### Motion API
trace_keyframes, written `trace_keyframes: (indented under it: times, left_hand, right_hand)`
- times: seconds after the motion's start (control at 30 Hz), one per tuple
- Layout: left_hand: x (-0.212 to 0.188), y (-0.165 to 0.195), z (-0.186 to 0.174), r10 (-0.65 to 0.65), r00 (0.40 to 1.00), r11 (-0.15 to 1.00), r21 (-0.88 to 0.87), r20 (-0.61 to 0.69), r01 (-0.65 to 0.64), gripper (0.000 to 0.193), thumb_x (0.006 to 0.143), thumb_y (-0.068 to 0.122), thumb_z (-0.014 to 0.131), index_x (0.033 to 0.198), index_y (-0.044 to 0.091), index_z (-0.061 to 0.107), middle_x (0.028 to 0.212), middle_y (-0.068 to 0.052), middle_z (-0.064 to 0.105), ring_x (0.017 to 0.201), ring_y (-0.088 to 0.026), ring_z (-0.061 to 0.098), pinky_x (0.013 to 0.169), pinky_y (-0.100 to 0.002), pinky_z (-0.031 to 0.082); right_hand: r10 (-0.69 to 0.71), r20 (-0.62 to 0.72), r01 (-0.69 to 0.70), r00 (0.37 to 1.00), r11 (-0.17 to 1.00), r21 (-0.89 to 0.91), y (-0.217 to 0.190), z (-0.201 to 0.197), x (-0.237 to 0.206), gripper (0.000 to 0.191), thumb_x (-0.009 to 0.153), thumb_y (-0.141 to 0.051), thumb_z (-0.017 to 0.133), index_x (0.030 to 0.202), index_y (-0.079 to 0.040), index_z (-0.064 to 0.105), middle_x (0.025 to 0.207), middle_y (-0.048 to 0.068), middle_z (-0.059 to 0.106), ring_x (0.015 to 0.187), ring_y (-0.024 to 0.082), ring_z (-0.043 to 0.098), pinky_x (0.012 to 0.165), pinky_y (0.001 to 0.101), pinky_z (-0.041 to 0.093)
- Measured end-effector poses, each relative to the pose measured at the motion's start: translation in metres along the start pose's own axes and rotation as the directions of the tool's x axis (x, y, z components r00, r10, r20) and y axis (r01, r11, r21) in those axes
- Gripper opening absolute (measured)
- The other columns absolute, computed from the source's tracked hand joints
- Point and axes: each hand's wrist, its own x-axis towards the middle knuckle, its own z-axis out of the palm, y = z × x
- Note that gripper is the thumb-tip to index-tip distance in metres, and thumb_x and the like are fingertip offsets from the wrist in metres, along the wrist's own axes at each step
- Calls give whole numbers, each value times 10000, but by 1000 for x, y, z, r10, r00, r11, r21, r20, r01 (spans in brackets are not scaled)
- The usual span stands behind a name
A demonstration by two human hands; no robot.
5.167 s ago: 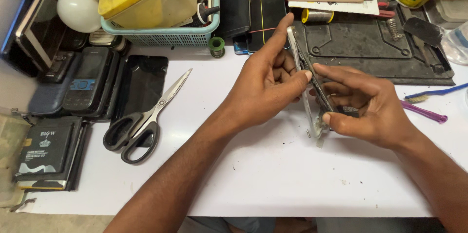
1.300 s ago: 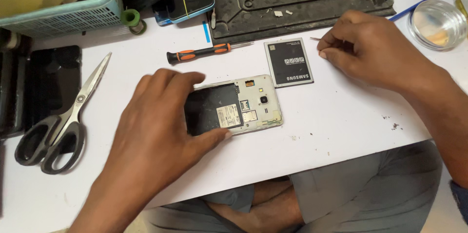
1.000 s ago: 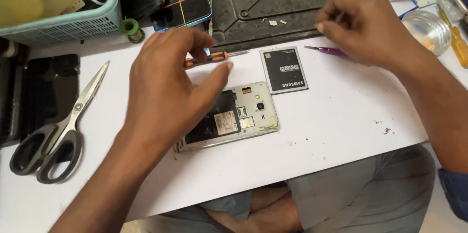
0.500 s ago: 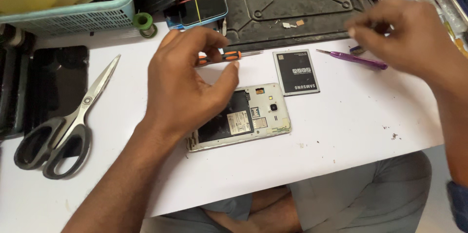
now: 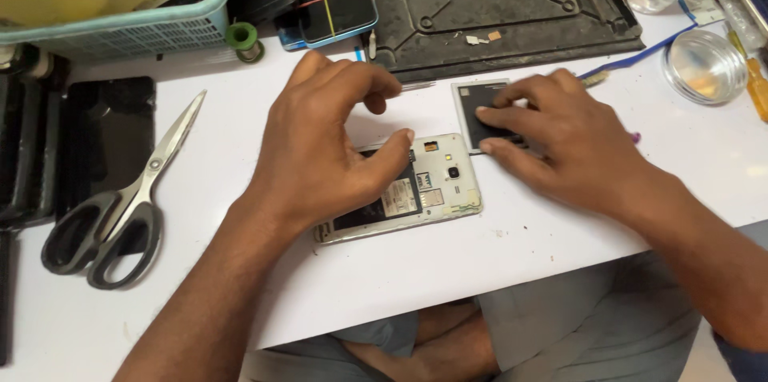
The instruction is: The person uses a screwdriver to pry open the back cover of a smartphone on a workbench, removes the battery, and works around the phone's edges and internal frame, repeatedly prying and repositioning the device while handling the battery and cover.
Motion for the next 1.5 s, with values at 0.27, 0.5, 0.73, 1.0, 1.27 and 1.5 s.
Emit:
trace_keyframes:
  times: [0.27, 0.5, 0.73, 1.0, 1.27, 1.5]
  left_hand:
    - [-2, 0, -1, -46, 992, 998, 36, 121, 42, 436, 746, 292, 807, 1101, 55, 719, 937, -68, 711, 948, -252, 571, 824, -409, 481]
    - [-2, 3, -3, -159, 910, 986, 115, 383, 123, 880, 526, 380, 884, 1300, 44, 633, 1166, -120, 691, 1104, -291, 541, 946, -439, 428]
    - [0, 4, 4, -177, 867, 982, 143, 465, 124, 1098, 413, 491, 945, 1366, 74, 591, 1246, -118, 650, 1131, -289, 532, 999, -450, 401]
    - [-2, 0, 4, -118, 866, 990, 124, 486, 65, 1171, 415, 507, 961, 1422, 71, 554, 1253, -119, 620, 1169, -307, 518, 1048, -448, 394]
    - [-1, 0, 11, -214, 823, 976, 140, 526, 165, 1045, 499, 363, 908, 1423, 77, 511, 1234, -100, 612, 1141, -276, 543, 1014, -429, 420]
    - [-4, -5, 20, -61, 924, 992, 124, 377, 15, 1110, 483, 498, 947, 1405, 37, 536, 1270, -167, 594, 1174, -336, 527, 1023, -486, 397]
  right_hand:
    - [75, -132, -97, 988, 982, -164, 51, -15, -45, 294, 1002, -303, 722, 1239, -130, 748, 1191, 75, 677, 1061, 256, 599, 923, 392, 525]
    - [305, -60, -309, 950, 947, -83, 59, -14, -93, 349, 886, -213, 741, 1176, -19, 752, 1148, 223, 677, 882, 279, 678, 708, 378, 582]
    - [563, -96, -554, 821, 826, 109, 101, 15, -113, 317, 1062, -153, 598, 1295, 57, 637, 879, 220, 660, 699, 290, 688, 594, 400, 603]
    - [678, -245, -681, 693, 727, 86, 155, 67, -150, 242, 1080, -161, 602, 1211, 40, 632, 855, 164, 664, 681, 208, 677, 616, 336, 580]
    - [664, -281, -558, 693, 741, 374, 106, 45, -127, 196, 1044, -155, 654, 1119, 25, 636, 858, 123, 671, 695, 146, 664, 633, 272, 550]
    - [512, -168, -341, 842, 748, 569, 7, 18, -87, 175, 1013, -151, 701, 1038, 11, 639, 860, 86, 677, 708, 92, 653, 647, 216, 523]
